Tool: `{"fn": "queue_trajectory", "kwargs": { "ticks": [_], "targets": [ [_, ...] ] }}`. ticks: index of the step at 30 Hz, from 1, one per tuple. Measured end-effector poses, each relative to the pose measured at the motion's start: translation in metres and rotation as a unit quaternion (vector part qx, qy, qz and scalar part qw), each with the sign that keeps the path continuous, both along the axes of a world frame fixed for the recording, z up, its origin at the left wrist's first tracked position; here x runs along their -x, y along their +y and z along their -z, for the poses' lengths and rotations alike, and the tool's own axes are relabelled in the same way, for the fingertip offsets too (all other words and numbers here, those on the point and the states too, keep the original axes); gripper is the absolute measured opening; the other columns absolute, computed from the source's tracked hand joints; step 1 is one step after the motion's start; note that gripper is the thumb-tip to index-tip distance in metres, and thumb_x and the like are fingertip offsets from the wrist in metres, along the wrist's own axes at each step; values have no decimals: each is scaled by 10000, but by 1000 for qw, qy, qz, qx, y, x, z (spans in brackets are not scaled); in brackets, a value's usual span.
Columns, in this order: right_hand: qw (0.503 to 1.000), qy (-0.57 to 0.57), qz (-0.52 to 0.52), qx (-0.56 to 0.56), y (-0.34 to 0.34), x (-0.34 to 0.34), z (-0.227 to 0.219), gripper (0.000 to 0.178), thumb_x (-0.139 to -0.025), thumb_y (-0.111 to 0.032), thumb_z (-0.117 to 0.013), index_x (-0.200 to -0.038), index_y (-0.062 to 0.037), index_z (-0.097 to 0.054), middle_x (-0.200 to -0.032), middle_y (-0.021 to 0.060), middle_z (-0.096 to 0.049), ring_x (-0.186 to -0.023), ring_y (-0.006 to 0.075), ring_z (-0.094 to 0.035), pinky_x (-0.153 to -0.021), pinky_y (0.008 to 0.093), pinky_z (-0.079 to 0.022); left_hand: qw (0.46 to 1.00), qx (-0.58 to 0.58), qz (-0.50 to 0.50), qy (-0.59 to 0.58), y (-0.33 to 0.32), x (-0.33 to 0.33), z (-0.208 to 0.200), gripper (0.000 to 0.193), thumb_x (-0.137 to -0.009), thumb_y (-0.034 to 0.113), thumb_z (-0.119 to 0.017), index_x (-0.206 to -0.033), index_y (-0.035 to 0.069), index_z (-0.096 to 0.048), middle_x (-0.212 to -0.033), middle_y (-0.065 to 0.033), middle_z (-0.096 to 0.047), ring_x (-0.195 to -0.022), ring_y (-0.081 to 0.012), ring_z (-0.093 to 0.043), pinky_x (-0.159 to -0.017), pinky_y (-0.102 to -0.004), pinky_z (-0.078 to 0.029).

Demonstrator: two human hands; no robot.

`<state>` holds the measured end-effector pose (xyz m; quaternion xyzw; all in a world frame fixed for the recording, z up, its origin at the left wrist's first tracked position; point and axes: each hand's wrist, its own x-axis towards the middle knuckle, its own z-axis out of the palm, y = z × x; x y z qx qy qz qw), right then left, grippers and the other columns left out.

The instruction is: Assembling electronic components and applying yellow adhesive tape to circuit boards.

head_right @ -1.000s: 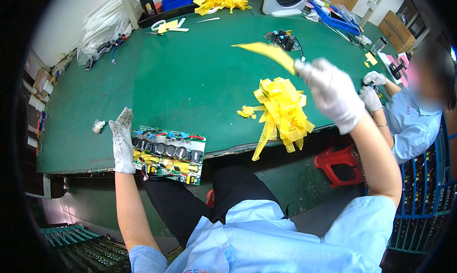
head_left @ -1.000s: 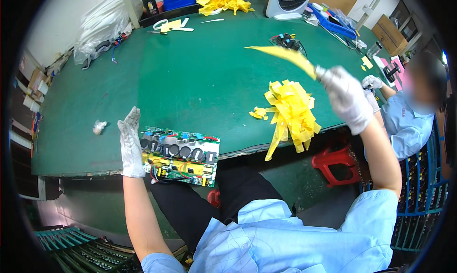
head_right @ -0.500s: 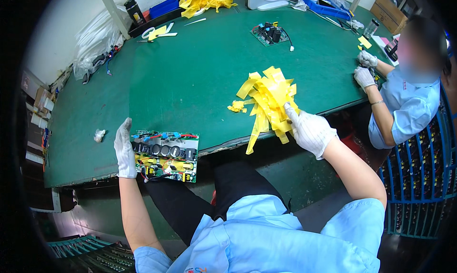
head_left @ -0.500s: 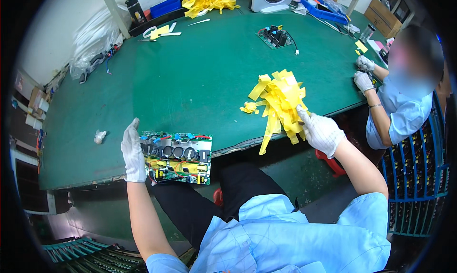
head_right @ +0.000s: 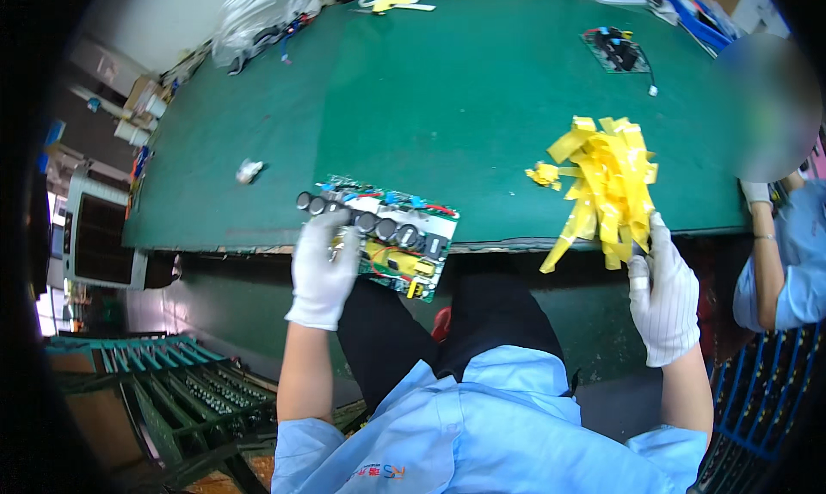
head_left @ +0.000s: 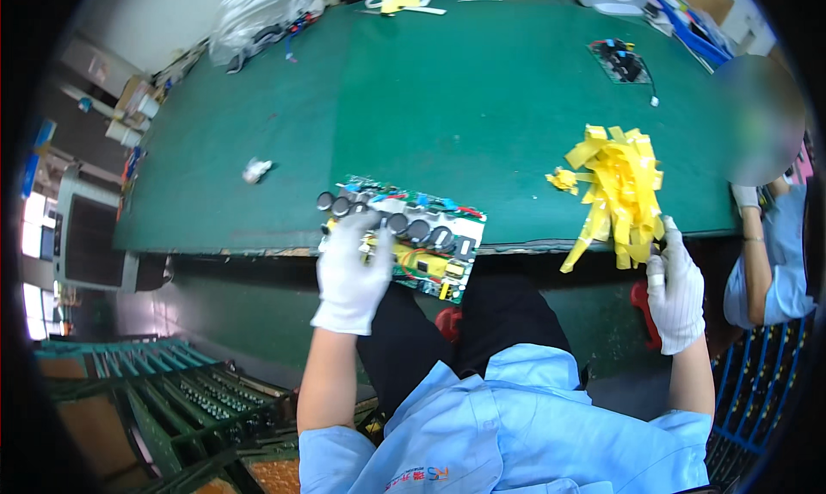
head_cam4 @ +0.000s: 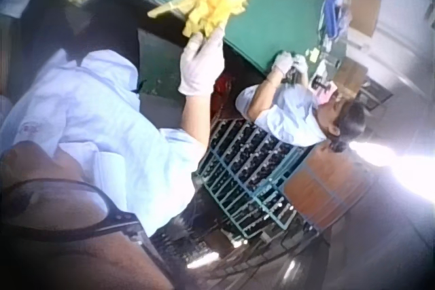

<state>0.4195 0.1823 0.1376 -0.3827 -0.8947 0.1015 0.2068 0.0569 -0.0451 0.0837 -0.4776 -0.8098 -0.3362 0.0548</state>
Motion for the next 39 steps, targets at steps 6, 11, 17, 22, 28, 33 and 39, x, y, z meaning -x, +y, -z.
{"fn": "queue_trajectory", "kwargs": {
  "ticks": [6, 11, 17, 22, 28, 33, 39],
  "targets": [
    [971, 78, -226, -26, -18, 68, 31, 464, -885, -120, -648, -1293, 61, -521, -834, 157, -651, -677, 318, -646, -624, 389, -540, 985, 123, -16, 120, 26, -33, -4, 655, -749, 332, -780, -1304, 69, -554, -1293, -213, -556, -1127, -393, -562, -943, -503, -461],
    [975, 66, -208, 42, -20, 136, 52, 464, -923, -227, -628, -1292, 22, -496, -821, 118, -609, -729, 298, -637, -614, 417, -518, 975, 144, 159, 54, 29, 2, -4, 541, -729, 265, -772, -1203, 75, -596, -1215, -162, -584, -1139, -359, -551, -957, -482, -444],
    [987, 73, -144, 3, 13, 228, 73, 474, -893, -227, -626, -1299, -11, -509, -947, 153, -609, -843, 318, -638, -663, 436, -532, 966, 224, 92, 86, 40, -44, -15, 600, -836, 396, -665, -1319, 65, -534, -1324, -208, -511, -1327, -426, -406, -1076, -620, -307],
    [990, -6, -134, -35, 22, 263, 91, 498, -866, -225, -632, -1320, -46, -531, -1098, 135, -590, -1032, 312, -590, -861, 470, -495, 930, 344, 50, 123, 59, -99, -4, 861, -831, 653, -596, -1465, 94, -431, -1502, -208, -369, -1461, -468, -197, -1044, -784, -180],
    [984, 19, -177, 15, 25, 241, 80, 512, -840, -209, -665, -1320, -78, -544, -1125, 149, -577, -1069, 342, -568, -892, 479, -481, 945, 267, 32, 187, 38, -82, -9, 627, -722, 170, -699, -1322, 124, -523, -1419, -153, -452, -1380, -377, -387, -1003, -662, -358],
    [980, 108, -156, -64, 22, 233, 71, 485, -805, -153, -703, -1262, -63, -563, -1182, 178, -575, -1085, 375, -574, -891, 476, -487, 978, 154, -33, 136, -6, -52, -104, 549, -624, -2, -626, -1157, 120, -581, -1389, -190, -470, -1275, -432, -483, -919, -501, -526],
    [945, 210, -242, -71, -12, 254, 50, 440, -799, -139, -708, -1209, -35, -588, -1195, 193, -569, -1085, 378, -571, -895, 467, -489, 980, 94, -49, 170, -50, 15, -128, 480, -629, -46, -535, -1094, 62, -586, -1297, -234, -592, -1051, -393, -645, -859, -437, -556]
  ]
}}
